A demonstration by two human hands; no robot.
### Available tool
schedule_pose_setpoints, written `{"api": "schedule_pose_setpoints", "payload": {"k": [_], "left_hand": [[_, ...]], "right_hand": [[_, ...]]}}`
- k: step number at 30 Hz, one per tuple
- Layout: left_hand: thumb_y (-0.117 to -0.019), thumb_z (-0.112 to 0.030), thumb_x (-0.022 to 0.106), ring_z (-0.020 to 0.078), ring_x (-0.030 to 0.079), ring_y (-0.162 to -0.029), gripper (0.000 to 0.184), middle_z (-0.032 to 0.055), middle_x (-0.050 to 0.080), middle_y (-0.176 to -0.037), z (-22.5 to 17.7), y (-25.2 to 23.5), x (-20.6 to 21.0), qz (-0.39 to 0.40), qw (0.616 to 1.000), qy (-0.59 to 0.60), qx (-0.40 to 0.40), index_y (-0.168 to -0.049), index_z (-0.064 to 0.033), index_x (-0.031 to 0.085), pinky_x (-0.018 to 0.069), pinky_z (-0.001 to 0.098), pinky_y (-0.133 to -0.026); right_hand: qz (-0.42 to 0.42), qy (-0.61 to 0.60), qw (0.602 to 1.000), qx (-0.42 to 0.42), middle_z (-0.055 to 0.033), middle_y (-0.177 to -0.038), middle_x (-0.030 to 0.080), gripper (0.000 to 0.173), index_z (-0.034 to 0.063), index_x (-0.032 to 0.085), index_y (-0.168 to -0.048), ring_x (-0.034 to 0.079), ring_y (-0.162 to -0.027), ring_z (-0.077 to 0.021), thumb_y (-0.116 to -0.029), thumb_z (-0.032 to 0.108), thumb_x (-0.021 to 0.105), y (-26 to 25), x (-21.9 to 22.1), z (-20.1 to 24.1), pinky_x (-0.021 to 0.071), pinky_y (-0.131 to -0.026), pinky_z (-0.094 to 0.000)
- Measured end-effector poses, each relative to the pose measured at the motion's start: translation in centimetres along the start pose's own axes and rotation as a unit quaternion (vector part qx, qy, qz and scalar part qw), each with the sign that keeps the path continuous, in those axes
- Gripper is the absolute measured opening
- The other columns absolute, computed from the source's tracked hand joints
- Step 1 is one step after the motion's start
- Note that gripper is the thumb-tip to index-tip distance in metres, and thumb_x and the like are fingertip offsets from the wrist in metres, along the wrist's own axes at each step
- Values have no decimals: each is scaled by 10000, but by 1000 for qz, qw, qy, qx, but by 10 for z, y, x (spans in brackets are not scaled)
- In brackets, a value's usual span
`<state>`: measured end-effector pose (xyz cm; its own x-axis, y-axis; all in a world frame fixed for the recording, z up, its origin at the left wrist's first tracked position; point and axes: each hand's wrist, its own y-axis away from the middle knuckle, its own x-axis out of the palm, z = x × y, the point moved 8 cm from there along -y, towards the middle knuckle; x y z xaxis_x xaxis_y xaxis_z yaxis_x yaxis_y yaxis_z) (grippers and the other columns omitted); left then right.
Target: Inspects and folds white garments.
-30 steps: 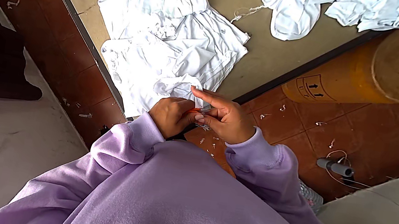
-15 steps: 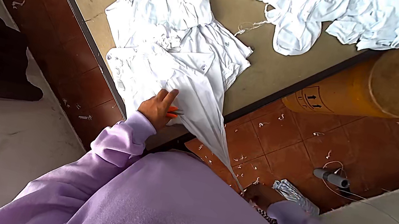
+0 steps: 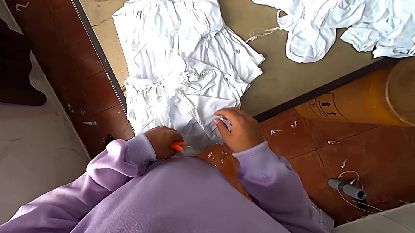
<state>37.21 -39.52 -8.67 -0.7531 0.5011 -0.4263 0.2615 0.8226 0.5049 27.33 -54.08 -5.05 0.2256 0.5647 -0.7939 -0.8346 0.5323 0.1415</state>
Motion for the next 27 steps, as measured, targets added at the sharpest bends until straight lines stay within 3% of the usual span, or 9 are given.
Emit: {"api": "schedule_pose_setpoints", "payload": {"k": [2, 4, 7, 11, 13, 16, 18, 21, 27], "left_hand": [[-878, -49, 690, 362, 713, -929, 181, 207, 724, -985, 5, 10, -20, -130, 990, 23, 40, -1029, 42, 732, 561, 582, -832], [-858, -47, 683, 346, 714, -858, 162, 192, 719, -932, 13, 18, -36, -221, 974, 22, 54, -986, 45, 725, 573, 565, -764], [-853, -51, 683, 337, 712, -826, 153, 186, 712, -907, 19, 27, -51, -292, 955, 11, 51, -967, 42, 724, 581, 536, -738], [-845, -35, 689, 340, 706, -803, 163, 193, 704, -902, 25, 37, -61, -336, 941, 21, 41, -980, 49, 725, 581, 529, -714], [-841, -22, 702, 337, 710, -807, 172, 201, 709, -919, 31, 41, -64, -363, 931, 33, 34, -992, 56, 725, 586, 521, -724], [-838, -50, 739, 327, 713, -822, 229, 205, 712, -958, 38, 45, -72, -411, 910, 48, 30, -1041, 54, 718, 596, 501, -742], [-845, -157, 780, 328, 711, -857, 316, 206, 715, -963, 36, 47, -79, -446, 893, 39, 45, -1068, 57, 715, 593, 490, -784], [-883, -327, 753, 342, 701, -905, 434, 204, 719, -969, 24, 46, -93, -474, 878, 13, 69, -1085, 55, 712, 571, 483, -829], [-955, -322, 700, 307, 735, -794, 392, 175, 731, -914, -10, 29, -108, -462, 878, -17, 125, -1111, 36, 737, 604, 485, -690]], "right_hand": [[-40, -16, 999, -34, -242, -1118, 719, 201, -49, 726, -1072, 683, -1077, -418, -974, 95, 626, -38, 1, 17, 521, -962, -572], [-52, -23, 998, -13, -257, -1168, 700, 306, -68, 679, -1200, 659, -1118, -433, -995, 150, 614, -73, 8, 24, 493, -998, -568], [-18, 1, 996, 84, -259, -1181, 685, 435, -78, 561, -1321, 638, -1148, -448, -1002, 208, 633, -115, 24, 19, 471, -1012, -581], [23, -31, 988, 149, -301, -1101, 659, 392, -103, 538, -1244, 633, -1097, -476, -940, 86, 698, -128, 36, 10, 473, -966, -609], [-42, -95, 990, 94, -319, -1092, 647, 313, -142, 549, -1143, 654, -1024, -444, -934, 47, 685, -118, 28, 12, 508, -914, -563], [-163, -181, 968, -62, -268, -1068, 671, 104, -118, 586, -936, 684, -950, -265, -919, -22, 621, -95, 8, 16, 561, -848, -361], [-183, -182, 959, -120, -238, -1081, 717, 141, -74, 684, -849, 697, -1045, -262, -915, -51, 562, -80, -4, 23, 551, -932, -354], [-197, -148, 958, -145, -203, -1072, 750, 198, -32, 777, -909, 707, -1057, -282, -941, -29, 581, -59, -14, 29, 531, -982, -381], [-220, -210, 938, -168, -160, -1061, 739, 130, -49, 747, -928, 700, -1033, -138, -882, -54, 626, -32, -19, 36, 564, -910, -257]]}}
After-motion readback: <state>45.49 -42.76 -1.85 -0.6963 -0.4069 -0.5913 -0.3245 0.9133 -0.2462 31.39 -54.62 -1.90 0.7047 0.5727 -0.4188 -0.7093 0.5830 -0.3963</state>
